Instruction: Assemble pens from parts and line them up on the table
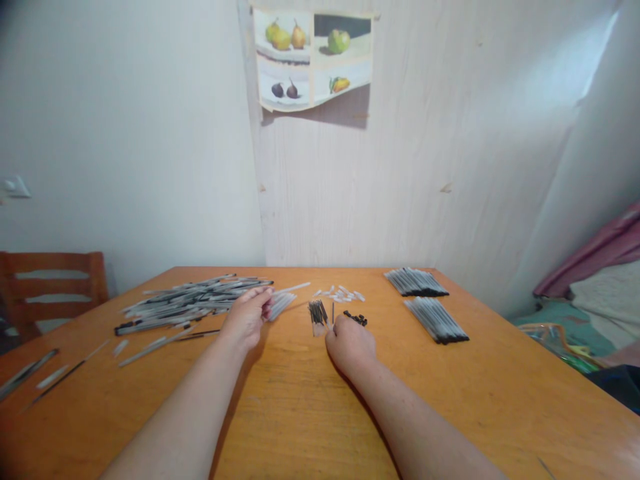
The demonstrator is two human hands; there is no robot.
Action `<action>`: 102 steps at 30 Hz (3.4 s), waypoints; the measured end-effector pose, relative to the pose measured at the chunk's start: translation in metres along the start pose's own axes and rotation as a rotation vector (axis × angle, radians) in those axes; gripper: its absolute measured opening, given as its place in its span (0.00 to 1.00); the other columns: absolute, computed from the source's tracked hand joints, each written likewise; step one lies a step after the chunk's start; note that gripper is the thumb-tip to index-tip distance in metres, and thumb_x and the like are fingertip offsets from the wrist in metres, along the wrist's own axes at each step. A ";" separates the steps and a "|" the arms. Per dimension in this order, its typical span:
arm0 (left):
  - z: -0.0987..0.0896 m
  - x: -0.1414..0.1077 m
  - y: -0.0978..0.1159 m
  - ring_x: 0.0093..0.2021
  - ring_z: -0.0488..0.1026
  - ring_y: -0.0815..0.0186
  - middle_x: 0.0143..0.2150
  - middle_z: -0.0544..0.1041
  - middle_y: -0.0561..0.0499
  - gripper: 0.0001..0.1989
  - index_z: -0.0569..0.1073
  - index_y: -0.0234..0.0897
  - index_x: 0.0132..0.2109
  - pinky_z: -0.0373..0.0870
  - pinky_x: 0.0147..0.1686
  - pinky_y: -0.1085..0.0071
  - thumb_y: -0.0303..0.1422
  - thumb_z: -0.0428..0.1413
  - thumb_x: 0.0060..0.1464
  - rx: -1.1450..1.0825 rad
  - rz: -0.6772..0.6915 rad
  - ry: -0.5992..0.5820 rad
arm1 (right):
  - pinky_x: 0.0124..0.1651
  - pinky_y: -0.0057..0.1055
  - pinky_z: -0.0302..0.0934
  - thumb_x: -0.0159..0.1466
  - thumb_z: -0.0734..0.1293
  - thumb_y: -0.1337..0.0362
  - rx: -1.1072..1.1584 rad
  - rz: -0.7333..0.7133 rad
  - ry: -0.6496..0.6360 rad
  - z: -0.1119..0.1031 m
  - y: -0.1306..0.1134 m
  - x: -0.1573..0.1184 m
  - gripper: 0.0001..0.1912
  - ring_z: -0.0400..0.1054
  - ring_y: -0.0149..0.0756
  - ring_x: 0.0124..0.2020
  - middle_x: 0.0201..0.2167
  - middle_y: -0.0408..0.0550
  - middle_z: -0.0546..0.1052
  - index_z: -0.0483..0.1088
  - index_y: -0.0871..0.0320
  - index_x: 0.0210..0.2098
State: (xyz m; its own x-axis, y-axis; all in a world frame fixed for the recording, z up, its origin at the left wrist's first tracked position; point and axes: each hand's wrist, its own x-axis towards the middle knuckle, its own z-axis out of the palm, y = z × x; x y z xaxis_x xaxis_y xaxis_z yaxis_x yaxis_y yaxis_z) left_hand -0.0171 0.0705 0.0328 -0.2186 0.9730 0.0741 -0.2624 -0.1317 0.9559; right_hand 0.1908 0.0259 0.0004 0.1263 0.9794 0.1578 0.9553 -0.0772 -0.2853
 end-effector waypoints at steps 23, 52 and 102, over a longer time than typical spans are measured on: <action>0.002 0.004 0.006 0.22 0.66 0.77 0.25 0.71 0.54 0.04 0.71 0.33 0.33 0.68 0.24 0.79 0.25 0.59 0.55 -0.392 -0.178 0.058 | 0.28 0.31 0.47 0.63 0.58 0.59 0.088 0.026 0.059 -0.002 0.007 -0.001 0.12 0.71 0.41 0.32 0.31 0.52 0.78 0.70 0.56 0.31; 0.037 -0.040 -0.009 0.30 0.72 0.72 0.31 0.76 0.51 0.14 0.72 0.34 0.35 0.69 0.34 0.75 0.39 0.66 0.47 -0.162 -0.091 -0.311 | 0.25 0.27 0.58 0.63 0.61 0.49 1.080 -0.117 0.201 -0.002 -0.014 -0.011 0.15 0.64 0.32 0.21 0.21 0.40 0.70 0.63 0.54 0.32; 0.013 -0.031 -0.001 0.45 0.63 0.53 0.40 0.73 0.44 0.11 0.81 0.51 0.43 0.54 0.45 0.61 0.39 0.54 0.58 1.188 0.703 -0.025 | 0.20 0.23 0.49 0.60 0.67 0.59 1.394 -0.069 0.173 -0.053 0.022 -0.007 0.13 0.58 0.24 0.17 0.18 0.39 0.70 0.64 0.58 0.23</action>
State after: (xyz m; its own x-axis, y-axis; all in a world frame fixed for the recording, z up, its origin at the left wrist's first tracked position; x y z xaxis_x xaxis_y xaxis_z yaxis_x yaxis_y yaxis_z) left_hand 0.0018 0.0425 0.0328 0.0502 0.7748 0.6302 0.8496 -0.3648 0.3808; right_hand 0.2255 0.0075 0.0434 0.2188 0.9307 0.2933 -0.0722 0.3152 -0.9463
